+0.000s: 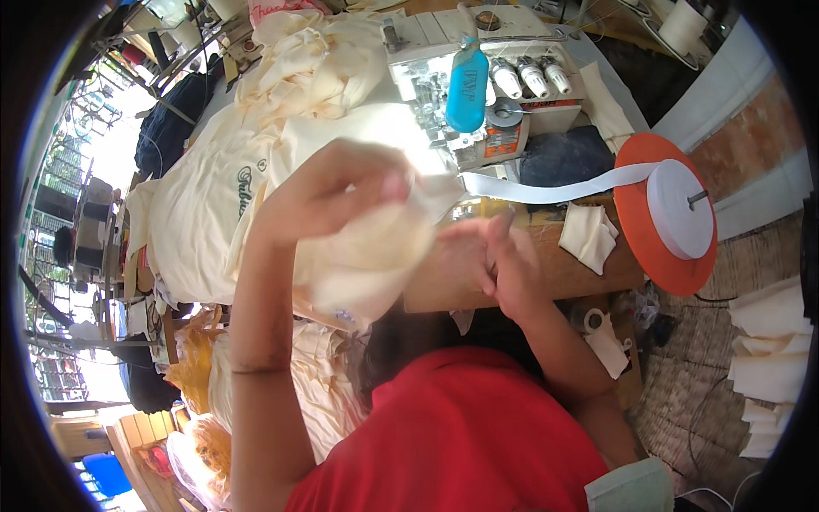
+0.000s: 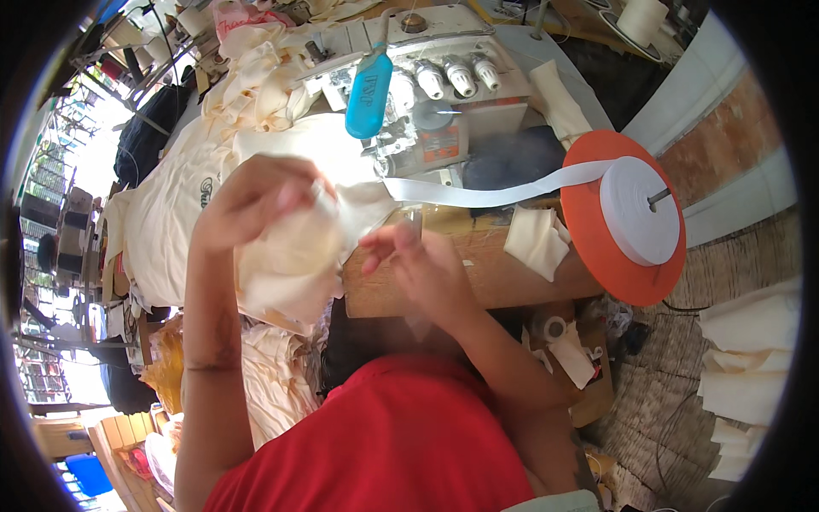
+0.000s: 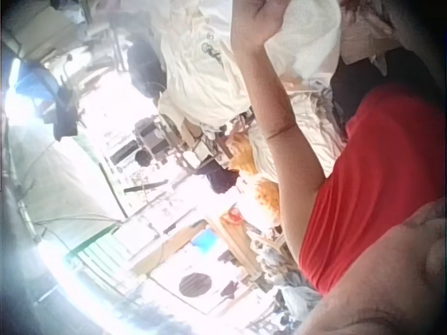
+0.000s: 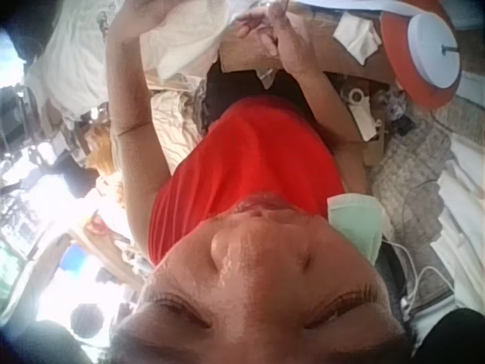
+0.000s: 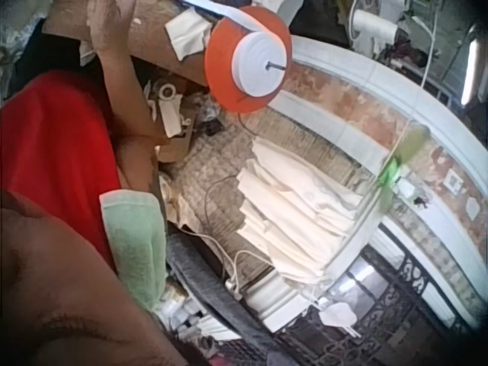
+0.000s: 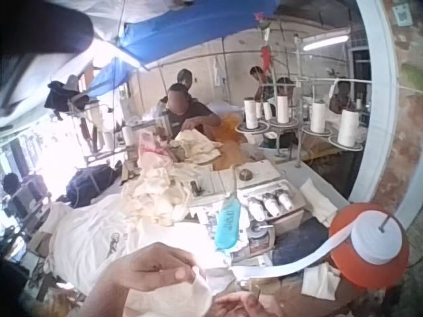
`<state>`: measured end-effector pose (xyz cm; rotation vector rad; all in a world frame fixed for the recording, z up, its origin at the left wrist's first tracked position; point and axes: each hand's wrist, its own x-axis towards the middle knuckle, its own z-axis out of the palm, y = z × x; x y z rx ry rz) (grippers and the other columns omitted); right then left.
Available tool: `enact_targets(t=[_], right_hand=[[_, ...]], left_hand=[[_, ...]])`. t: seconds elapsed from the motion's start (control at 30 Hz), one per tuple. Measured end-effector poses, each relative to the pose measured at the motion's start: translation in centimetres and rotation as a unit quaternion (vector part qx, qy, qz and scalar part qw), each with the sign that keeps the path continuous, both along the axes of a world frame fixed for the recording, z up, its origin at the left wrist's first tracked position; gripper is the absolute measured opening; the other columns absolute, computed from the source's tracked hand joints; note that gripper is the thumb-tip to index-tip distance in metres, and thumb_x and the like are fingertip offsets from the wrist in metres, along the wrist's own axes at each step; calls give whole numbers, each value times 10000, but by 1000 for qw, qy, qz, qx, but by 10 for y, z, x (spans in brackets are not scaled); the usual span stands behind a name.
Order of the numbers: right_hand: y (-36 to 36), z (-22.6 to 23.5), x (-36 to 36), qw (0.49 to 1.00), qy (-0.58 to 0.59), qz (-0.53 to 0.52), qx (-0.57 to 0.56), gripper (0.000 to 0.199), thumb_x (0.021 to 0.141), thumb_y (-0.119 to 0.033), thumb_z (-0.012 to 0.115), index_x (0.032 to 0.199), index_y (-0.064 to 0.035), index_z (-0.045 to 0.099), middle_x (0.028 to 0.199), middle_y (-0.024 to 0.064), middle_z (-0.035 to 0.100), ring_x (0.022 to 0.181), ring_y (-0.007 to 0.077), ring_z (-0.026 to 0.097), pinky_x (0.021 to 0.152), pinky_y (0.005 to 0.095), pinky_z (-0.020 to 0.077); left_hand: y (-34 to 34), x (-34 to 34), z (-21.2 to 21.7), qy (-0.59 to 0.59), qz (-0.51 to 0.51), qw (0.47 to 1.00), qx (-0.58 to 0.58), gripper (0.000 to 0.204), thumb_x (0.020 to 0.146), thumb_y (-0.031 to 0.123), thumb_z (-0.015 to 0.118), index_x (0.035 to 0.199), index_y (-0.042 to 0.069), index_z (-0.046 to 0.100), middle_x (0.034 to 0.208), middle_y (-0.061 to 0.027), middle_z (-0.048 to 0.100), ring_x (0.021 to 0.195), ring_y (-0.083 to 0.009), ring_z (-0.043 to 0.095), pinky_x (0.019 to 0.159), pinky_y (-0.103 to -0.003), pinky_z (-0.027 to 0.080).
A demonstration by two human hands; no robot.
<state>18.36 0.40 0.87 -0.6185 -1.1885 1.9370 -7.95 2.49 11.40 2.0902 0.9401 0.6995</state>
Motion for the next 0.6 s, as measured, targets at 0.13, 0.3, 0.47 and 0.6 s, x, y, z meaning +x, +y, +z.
enact_targets(t=[0.13, 0.3, 0.47, 0.6], right_hand=[[3, 7, -22, 979, -159, -89, 90, 315, 1040, -282, 592, 1079, 10, 703, 888, 25, 699, 717, 60, 597, 656, 241, 485], [11, -27, -24, 977, -166, -96, 91, 316, 1039, -276, 585, 1012, 7, 722, 889, 32, 704, 711, 82, 598, 671, 280, 490], [10, -37, -8, 895, -283, -190, 289, 427, 1079, -334, 487, 959, 28, 681, 869, 68, 656, 725, 135, 606, 658, 300, 478], [0, -11, 35, 927, -148, -222, 263, 430, 1098, -315, 441, 914, 22, 635, 875, 90, 630, 729, 147, 614, 675, 290, 494]], left_hand=[[19, -2, -19, 57, 48, 997, 15, 175, 924, 172, 695, 937, 5, 744, 870, -101, 702, 812, -193, 639, 752, -322, 485], [15, 13, -32, 41, 203, 977, 51, 266, 840, 119, 777, 1090, 37, 735, 941, -52, 712, 867, -112, 623, 776, -275, 485], [28, 7, -69, -2, 257, 965, 46, 247, 822, 115, 787, 1039, 19, 720, 929, -19, 701, 863, -83, 606, 775, -255, 472], [24, -1, -69, -5, 260, 962, 78, 191, 820, 113, 788, 953, 1, 709, 861, -9, 665, 832, -74, 582, 742, -242, 450]])
